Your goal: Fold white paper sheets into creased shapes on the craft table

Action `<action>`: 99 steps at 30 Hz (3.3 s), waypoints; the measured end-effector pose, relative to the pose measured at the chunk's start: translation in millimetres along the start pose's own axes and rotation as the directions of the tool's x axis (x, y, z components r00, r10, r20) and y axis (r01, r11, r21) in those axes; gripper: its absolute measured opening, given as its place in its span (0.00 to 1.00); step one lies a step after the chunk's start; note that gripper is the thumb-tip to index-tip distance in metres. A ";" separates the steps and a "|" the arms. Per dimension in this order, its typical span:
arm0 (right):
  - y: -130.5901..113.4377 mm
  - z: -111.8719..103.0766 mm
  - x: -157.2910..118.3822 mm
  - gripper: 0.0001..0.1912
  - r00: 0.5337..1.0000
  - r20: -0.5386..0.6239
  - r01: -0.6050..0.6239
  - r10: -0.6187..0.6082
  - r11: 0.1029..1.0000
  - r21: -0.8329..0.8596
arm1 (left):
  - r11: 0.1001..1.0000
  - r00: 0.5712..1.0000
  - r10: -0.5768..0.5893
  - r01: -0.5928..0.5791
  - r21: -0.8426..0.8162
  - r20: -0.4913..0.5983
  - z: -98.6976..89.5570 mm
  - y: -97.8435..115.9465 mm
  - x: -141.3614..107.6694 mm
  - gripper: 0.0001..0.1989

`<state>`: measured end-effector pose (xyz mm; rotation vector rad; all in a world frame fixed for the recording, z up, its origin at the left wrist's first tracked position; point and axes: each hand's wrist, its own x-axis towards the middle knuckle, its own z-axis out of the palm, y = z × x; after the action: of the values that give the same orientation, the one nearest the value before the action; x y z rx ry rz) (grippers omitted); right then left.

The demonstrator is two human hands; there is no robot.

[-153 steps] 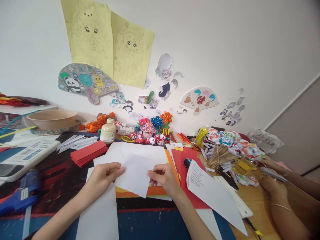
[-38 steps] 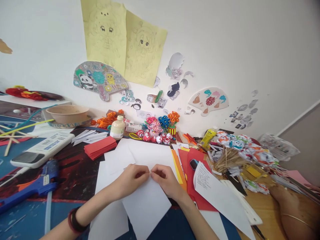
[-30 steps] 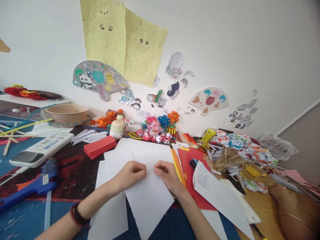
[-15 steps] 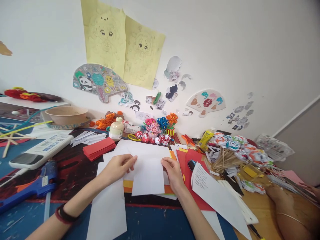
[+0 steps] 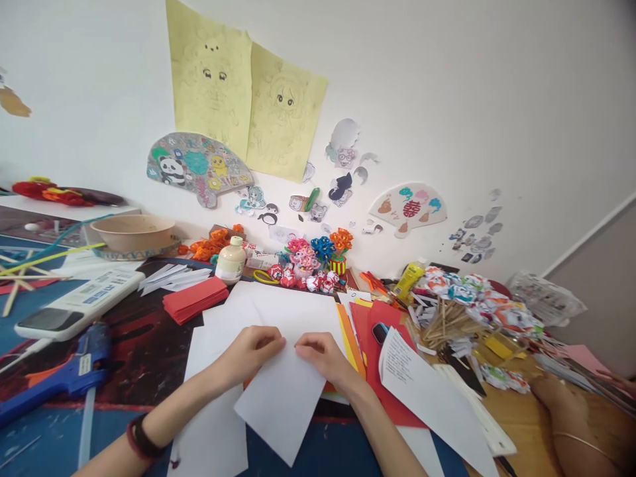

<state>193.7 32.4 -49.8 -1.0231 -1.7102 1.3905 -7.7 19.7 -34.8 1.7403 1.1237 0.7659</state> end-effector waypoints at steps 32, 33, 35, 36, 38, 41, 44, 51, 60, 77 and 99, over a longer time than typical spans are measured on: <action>2.2 -8.9 -2.4 0.15 0.992 0.028 0.118 -0.125 0.976 0.183 | 0.913 0.945 -0.193 0.075 -0.402 -0.263 -22.0 -20.4 4.0 0.22; 2.8 -9.2 -2.3 0.15 0.991 0.036 0.118 -0.127 0.974 0.191 | 0.906 0.947 -0.198 0.078 -0.416 -0.254 -21.4 -20.2 3.7 0.22; 3.6 -9.7 -2.4 0.15 0.990 0.048 0.119 -0.131 0.971 0.206 | 0.895 0.948 -0.206 0.081 -0.440 -0.243 -20.0 -19.9 2.9 0.22; 3.9 -9.8 -2.4 0.16 0.990 0.051 0.119 -0.133 0.970 0.211 | 0.888 0.949 -0.211 0.086 -0.452 -0.234 -19.3 -20.1 2.6 0.22; 4.0 -9.9 -2.3 0.17 0.990 0.057 0.116 -0.131 0.969 0.218 | 0.879 0.950 -0.222 0.097 -0.467 -0.220 -18.0 -21.3 2.7 0.22; 3.5 -9.4 -2.2 0.18 0.990 0.066 0.102 -0.121 0.966 0.239 | 0.882 0.949 -0.225 0.103 -0.461 -0.219 -16.5 -24.7 3.8 0.22; 3.5 -8.4 -1.9 0.19 0.991 0.074 0.090 -0.113 0.960 0.265 | 0.885 0.949 -0.216 0.092 -0.456 -0.228 -15.8 -26.9 4.4 0.21; 5.7 -7.8 -1.6 0.19 0.991 0.074 0.084 -0.113 0.945 0.318 | 0.870 0.948 -0.232 0.102 -0.482 -0.217 -15.3 -22.9 1.2 0.21; 2.3 -5.7 -3.2 0.14 0.995 0.070 0.047 -0.070 0.958 0.283 | 0.855 0.948 -0.235 0.097 -0.510 -0.215 -15.3 -22.4 1.4 0.20; 14.7 -7.9 0.7 0.10 0.931 -0.321 0.116 -0.172 0.975 -0.187 | 0.891 0.962 -0.169 0.057 -0.450 -0.213 -10.4 1.2 -6.3 0.23; -2.6 -1.2 -3.8 0.20 0.981 -0.189 0.005 0.045 0.968 0.253 | 0.445 0.719 0.686 -0.294 0.846 -0.111 3.4 -0.5 -17.3 0.15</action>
<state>196.1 29.2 -47.2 -0.9981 -1.3467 1.4288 -11.8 2.6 -37.1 2.8778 1.3667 1.2048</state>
